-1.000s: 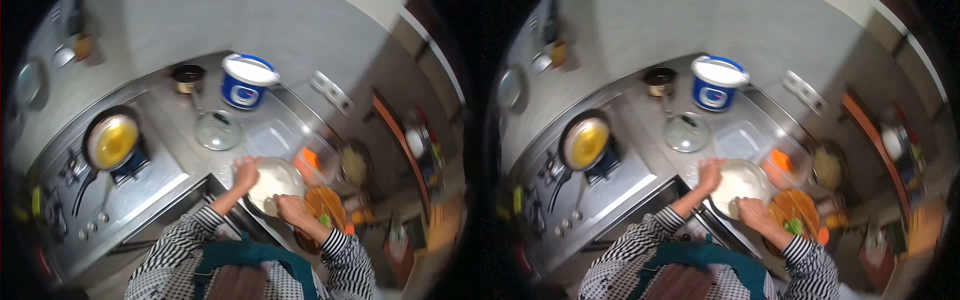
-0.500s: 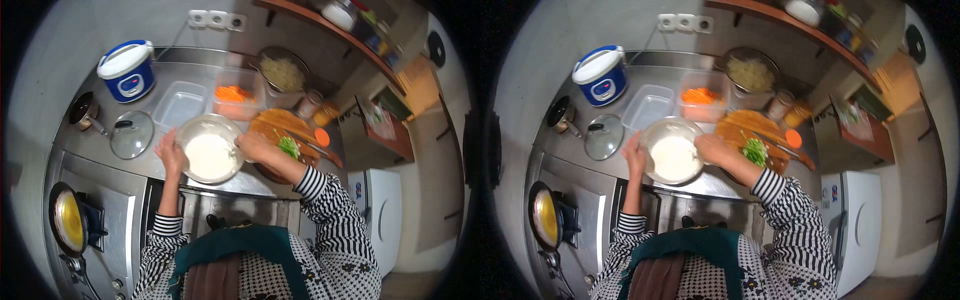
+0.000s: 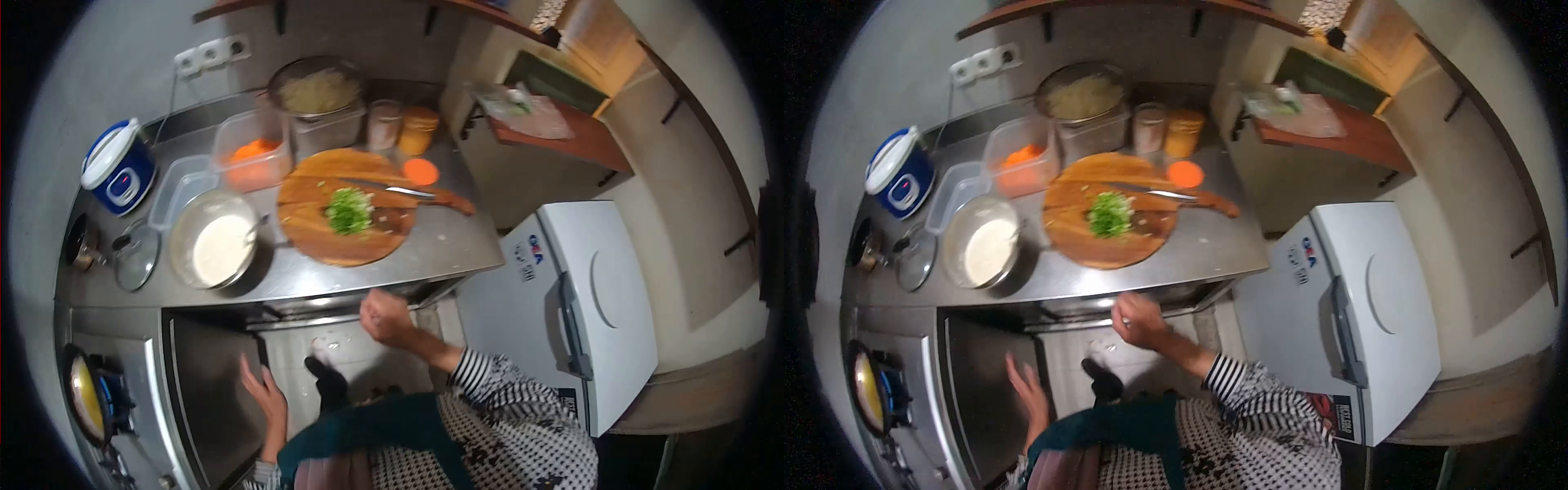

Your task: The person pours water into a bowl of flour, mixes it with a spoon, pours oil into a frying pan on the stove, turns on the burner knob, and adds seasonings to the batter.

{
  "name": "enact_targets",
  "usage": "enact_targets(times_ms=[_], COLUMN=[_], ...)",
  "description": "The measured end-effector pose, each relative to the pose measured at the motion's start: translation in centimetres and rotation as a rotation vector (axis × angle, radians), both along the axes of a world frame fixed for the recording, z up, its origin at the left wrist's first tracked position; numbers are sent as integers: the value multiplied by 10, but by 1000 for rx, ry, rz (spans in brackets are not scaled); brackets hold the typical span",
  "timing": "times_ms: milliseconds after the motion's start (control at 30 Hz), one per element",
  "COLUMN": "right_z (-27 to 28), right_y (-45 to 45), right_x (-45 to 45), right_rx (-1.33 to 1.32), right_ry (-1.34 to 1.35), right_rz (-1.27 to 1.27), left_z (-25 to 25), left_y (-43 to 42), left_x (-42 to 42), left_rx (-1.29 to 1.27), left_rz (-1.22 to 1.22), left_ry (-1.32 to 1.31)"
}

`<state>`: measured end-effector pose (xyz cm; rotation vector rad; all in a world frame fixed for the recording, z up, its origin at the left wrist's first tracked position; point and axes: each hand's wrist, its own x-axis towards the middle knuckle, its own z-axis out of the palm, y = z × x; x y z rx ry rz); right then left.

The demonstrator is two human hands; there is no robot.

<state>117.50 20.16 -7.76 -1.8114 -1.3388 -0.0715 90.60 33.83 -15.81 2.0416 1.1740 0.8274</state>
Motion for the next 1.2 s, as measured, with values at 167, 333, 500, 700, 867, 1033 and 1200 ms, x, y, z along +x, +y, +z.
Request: enact_targets(times_ms=[167,333,500,700,867,1033,1200], right_z=[-255,-305,-354,-366,-307,-327,-314], right_y=[-104,-113,-111,-76,-15,54,96], right_x=[108,210,217,183,118,52,-1], right_rx=[-342,-765,-691,-156,186,-13,-58], right_ry=[213,184,257,471,801,740,601], right_rz=[-589,-764,-840,-902,-941,-730,-502], left_z=[-154,-187,-210,-233,-247,-253,-261], left_y=[-135,-190,-209,-208,-204,-201,-203], left_x=[-75,-79,-91,-101,-107,-117,-127], left_rx=[-606,-701,-714,-726,-736,-743,-764], left_rz=[-453,-446,-408,-432,-456,-468,-451], left_ry=[1120,1199,1145,1111,1099,1105,1100])
